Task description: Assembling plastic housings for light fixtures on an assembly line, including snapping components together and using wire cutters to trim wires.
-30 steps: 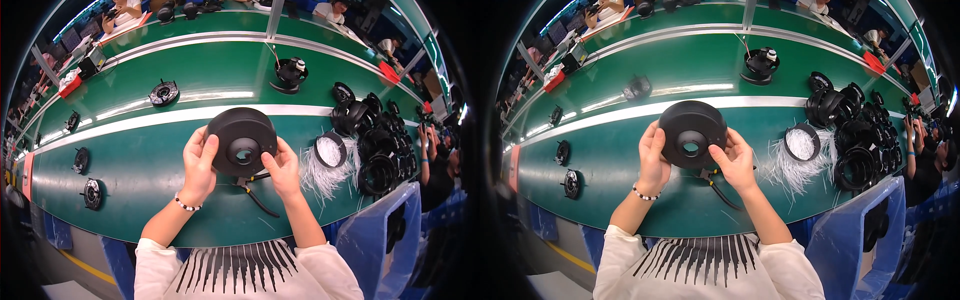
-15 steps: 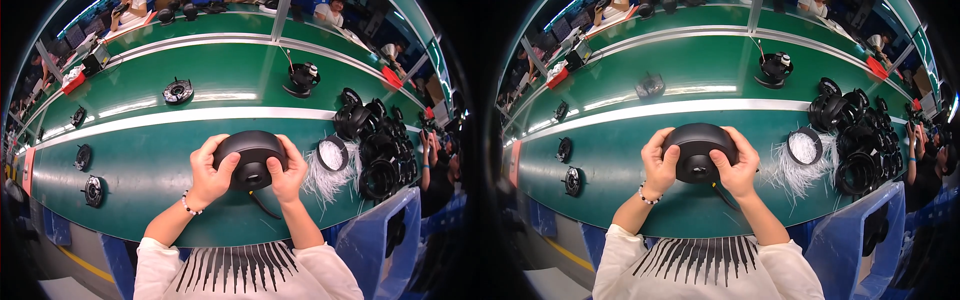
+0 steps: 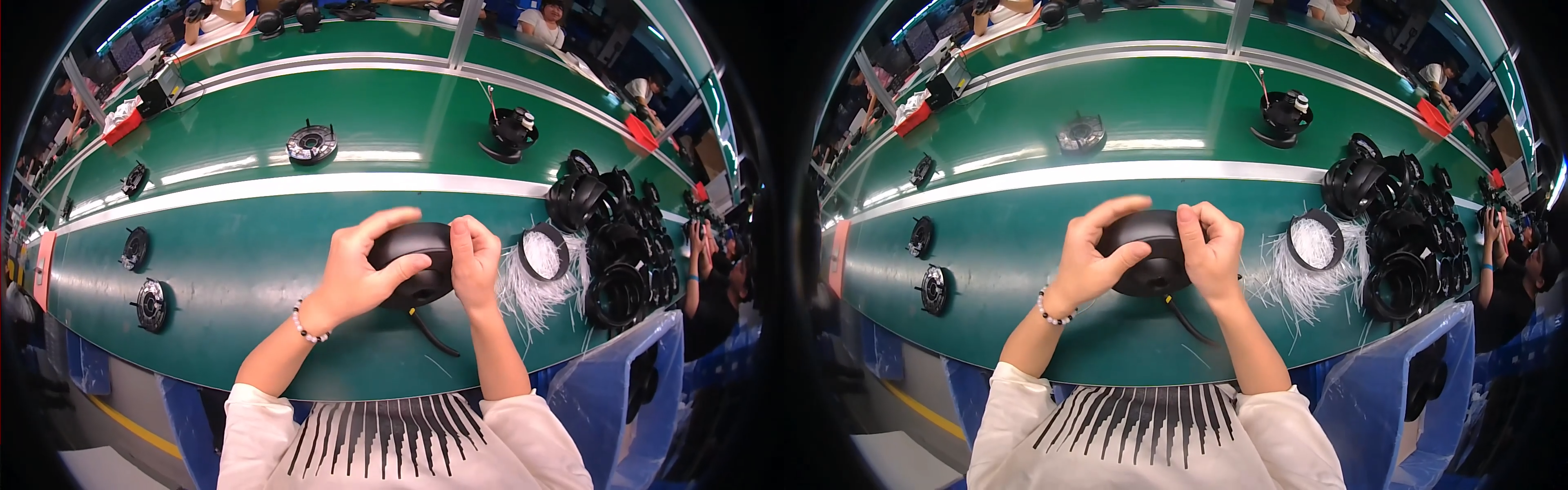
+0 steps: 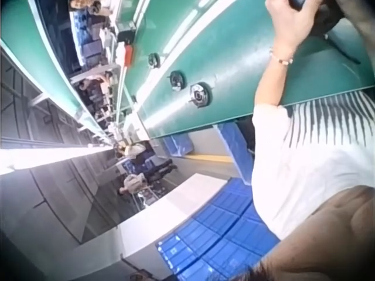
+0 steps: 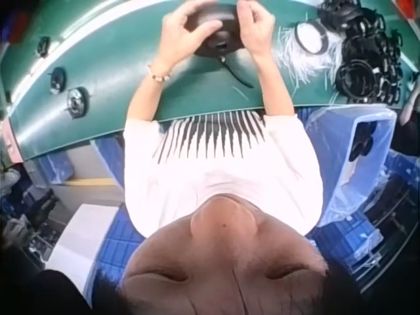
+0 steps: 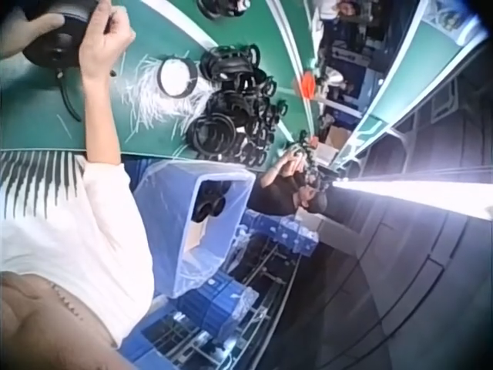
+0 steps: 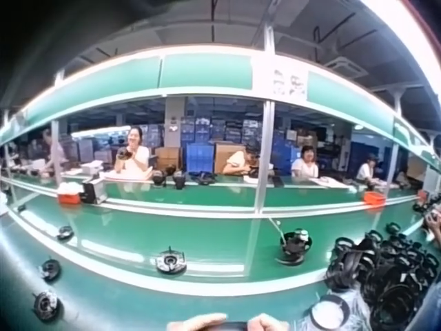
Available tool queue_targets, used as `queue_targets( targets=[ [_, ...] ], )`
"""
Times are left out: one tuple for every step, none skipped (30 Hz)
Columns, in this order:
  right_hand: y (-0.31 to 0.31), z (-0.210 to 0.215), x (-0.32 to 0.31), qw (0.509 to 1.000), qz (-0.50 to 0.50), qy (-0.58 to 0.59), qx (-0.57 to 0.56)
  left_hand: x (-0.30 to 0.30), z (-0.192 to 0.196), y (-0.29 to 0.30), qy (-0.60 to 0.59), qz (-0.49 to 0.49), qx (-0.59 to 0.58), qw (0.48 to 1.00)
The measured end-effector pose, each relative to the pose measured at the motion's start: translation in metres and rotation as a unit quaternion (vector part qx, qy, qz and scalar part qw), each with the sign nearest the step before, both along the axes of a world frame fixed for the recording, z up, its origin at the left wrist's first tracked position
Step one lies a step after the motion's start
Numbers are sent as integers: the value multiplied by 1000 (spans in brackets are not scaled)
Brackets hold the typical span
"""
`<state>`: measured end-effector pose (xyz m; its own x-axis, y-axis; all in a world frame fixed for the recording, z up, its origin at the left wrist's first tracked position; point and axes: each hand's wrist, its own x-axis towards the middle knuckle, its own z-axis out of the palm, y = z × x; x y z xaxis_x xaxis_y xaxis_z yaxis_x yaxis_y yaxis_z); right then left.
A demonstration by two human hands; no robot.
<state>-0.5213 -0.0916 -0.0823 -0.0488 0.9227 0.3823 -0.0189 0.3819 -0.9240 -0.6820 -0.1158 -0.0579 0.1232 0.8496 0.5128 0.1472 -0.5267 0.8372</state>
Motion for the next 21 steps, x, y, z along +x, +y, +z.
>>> queue_targets(
  targets=[
    [3,-4,-3,998,17,51,-44,-4,-2,1,-68,-69,-80,992],
    [3,-5,-3,980,29,157,-119,-5,-1,1,-174,-149,-122,966],
    [4,-2,-4,945,39,260,-193,-9,-3,0,-167,-170,-168,957],
    [11,-4,-7,903,31,328,-276,-15,-4,-5,-159,-189,-214,945],
    [6,4,-6,877,88,384,-274,-12,-3,-9,-142,-198,-218,945],
    [6,1,-6,877,89,384,-274,-9,-11,-8,-126,-210,-207,947],
    [6,-1,-8,872,103,401,-261,-5,-10,-11,-79,-192,-158,965],
    [5,0,-9,866,117,418,-247,-2,-7,-12,-32,-174,-109,978],
    [-1,1,-14,868,39,421,-260,0,0,-15,-8,-147,-100,984],
    [0,-4,-12,868,39,421,-260,1,1,-17,-9,-148,-100,984],
    [2,-13,-10,879,-1,400,-258,2,1,-19,16,-130,-79,988],
    [4,-19,-7,889,-40,378,-255,3,1,-20,40,-112,-58,991],
    [4,-21,-5,889,-42,378,-255,3,1,-20,40,-114,-58,991],
    [5,-23,-3,927,-63,308,-202,4,0,-20,59,-101,-27,993],
    [5,-25,1,957,-83,234,-149,4,-1,-19,79,-88,3,993],
    [7,-26,4,980,-69,168,-84,3,-1,-20,80,-89,2,993],
    [8,-25,5,979,-70,169,-85,2,-1,-21,94,-94,2,991],
    [9,-23,6,992,-63,113,-13,1,-1,-21,109,-99,2,989],
    [9,-21,8,995,-57,54,61,2,-1,-22,109,-101,2,989],
    [9,-21,10,991,-30,110,63,2,-1,-22,117,-83,22,989],
    [8,-23,10,991,-32,110,62,2,-1,-22,125,-64,42,989]
  ],
)
